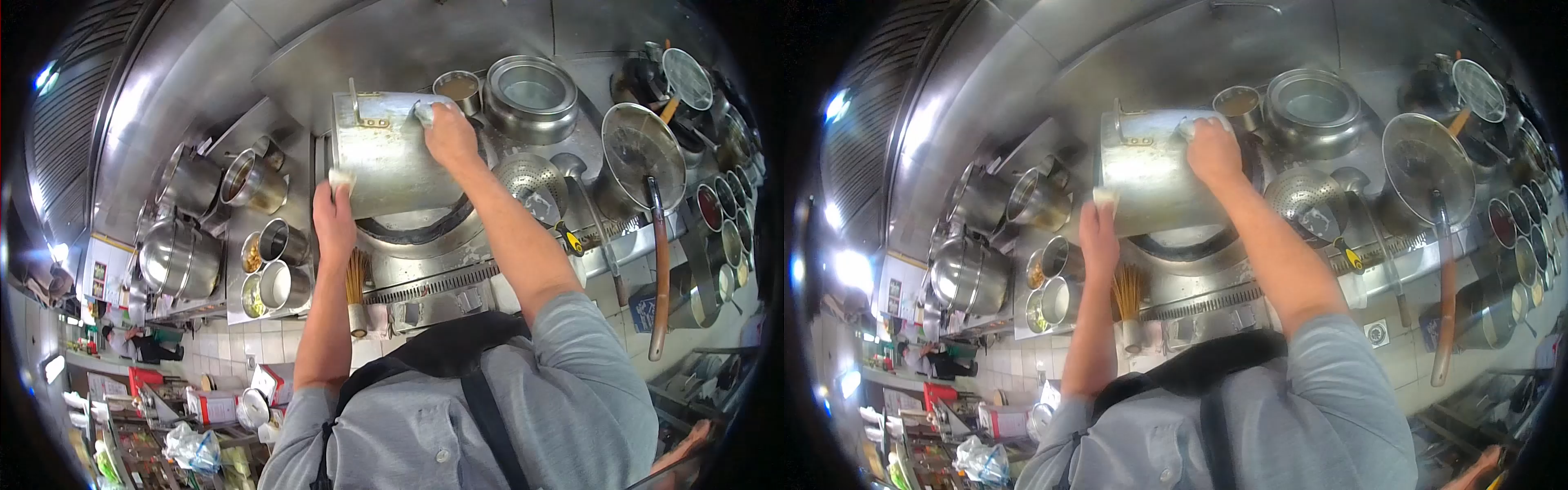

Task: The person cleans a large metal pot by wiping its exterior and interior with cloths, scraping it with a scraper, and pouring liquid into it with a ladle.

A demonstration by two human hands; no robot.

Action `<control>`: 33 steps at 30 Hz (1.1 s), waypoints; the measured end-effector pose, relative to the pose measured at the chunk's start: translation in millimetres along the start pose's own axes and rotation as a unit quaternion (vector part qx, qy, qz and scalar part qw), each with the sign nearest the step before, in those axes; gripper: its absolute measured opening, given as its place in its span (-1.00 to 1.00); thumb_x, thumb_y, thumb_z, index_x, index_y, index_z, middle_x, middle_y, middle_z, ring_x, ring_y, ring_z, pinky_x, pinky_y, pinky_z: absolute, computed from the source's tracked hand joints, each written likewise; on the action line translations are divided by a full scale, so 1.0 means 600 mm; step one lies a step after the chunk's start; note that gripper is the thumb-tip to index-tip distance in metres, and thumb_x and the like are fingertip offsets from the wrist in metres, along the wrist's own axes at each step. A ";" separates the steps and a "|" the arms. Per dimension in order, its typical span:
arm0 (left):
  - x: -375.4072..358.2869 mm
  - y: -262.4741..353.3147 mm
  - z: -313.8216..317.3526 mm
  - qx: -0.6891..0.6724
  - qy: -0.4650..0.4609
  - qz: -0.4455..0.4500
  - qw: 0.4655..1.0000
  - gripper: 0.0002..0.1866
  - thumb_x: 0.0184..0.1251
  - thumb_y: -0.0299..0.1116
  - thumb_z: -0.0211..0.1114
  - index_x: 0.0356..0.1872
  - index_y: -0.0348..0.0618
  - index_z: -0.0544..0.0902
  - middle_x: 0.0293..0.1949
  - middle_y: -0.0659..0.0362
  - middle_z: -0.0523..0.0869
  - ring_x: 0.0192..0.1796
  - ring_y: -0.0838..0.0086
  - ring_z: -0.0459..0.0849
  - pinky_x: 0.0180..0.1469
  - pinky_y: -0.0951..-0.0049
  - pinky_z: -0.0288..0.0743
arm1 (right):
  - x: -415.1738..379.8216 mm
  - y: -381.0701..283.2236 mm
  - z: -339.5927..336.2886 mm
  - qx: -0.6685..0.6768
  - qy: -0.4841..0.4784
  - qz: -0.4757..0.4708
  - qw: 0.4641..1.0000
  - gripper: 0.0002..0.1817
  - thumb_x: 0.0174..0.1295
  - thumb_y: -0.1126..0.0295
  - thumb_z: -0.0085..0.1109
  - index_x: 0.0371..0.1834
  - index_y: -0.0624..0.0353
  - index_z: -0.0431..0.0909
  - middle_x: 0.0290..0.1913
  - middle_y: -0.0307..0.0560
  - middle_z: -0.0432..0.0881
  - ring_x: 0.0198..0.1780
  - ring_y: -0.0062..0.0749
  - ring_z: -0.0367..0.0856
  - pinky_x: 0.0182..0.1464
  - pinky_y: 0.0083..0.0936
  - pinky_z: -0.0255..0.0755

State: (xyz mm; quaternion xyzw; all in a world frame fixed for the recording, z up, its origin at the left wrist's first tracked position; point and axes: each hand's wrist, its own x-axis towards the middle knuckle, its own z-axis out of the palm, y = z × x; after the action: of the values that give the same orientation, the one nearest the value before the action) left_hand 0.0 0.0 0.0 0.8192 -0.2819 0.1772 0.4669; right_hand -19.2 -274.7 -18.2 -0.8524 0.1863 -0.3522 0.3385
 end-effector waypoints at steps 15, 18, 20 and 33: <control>0.089 0.040 0.016 0.091 -0.066 -0.152 0.982 -0.55 0.61 -0.05 0.25 -0.11 -0.39 0.66 -0.18 -0.22 0.76 -0.12 0.00 0.70 0.05 0.11 0.52 | 0.038 0.006 -0.011 -0.049 -0.051 -0.119 0.990 -0.62 0.33 0.49 0.13 0.15 -0.01 0.76 0.15 0.09 0.68 0.17 0.18 0.69 0.23 0.02 0.59; 0.071 0.043 0.012 0.121 -0.073 -0.144 0.979 -0.53 0.62 -0.04 0.23 -0.15 -0.39 0.62 -0.22 -0.26 0.72 -0.15 -0.04 0.67 0.03 0.09 0.51 | 0.077 0.023 0.012 0.009 -0.048 -0.078 0.996 -0.53 0.27 0.54 0.24 0.28 0.03 0.71 0.26 0.15 0.67 0.22 0.20 0.68 0.33 -0.03 0.55; 0.063 0.040 0.009 0.115 -0.060 -0.133 0.983 -0.54 0.63 -0.05 0.22 -0.16 -0.39 0.60 -0.25 -0.26 0.69 -0.18 -0.01 0.65 0.00 0.09 0.50 | 0.048 -0.026 0.015 0.025 -0.069 -0.173 0.982 -0.53 0.29 0.52 0.23 0.29 0.03 0.70 0.28 0.14 0.66 0.22 0.19 0.68 0.33 -0.03 0.55; 0.054 0.040 0.018 0.068 -0.035 -0.139 0.987 -0.55 0.64 -0.08 0.23 -0.25 -0.39 0.54 -0.41 -0.15 0.54 -0.32 0.17 0.48 -0.11 0.13 0.46 | 0.100 -0.018 0.001 -0.028 -0.128 -0.112 0.985 -0.64 0.35 0.48 0.20 0.19 0.08 0.72 0.23 0.15 0.65 0.27 0.17 0.64 0.32 0.00 0.53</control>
State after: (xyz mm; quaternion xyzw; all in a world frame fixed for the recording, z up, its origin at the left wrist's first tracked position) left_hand 10.5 -28.5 28.5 0.8858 -0.1692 0.1007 0.4203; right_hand 23.4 -300.1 17.9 -0.9152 0.0546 -0.2704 0.2937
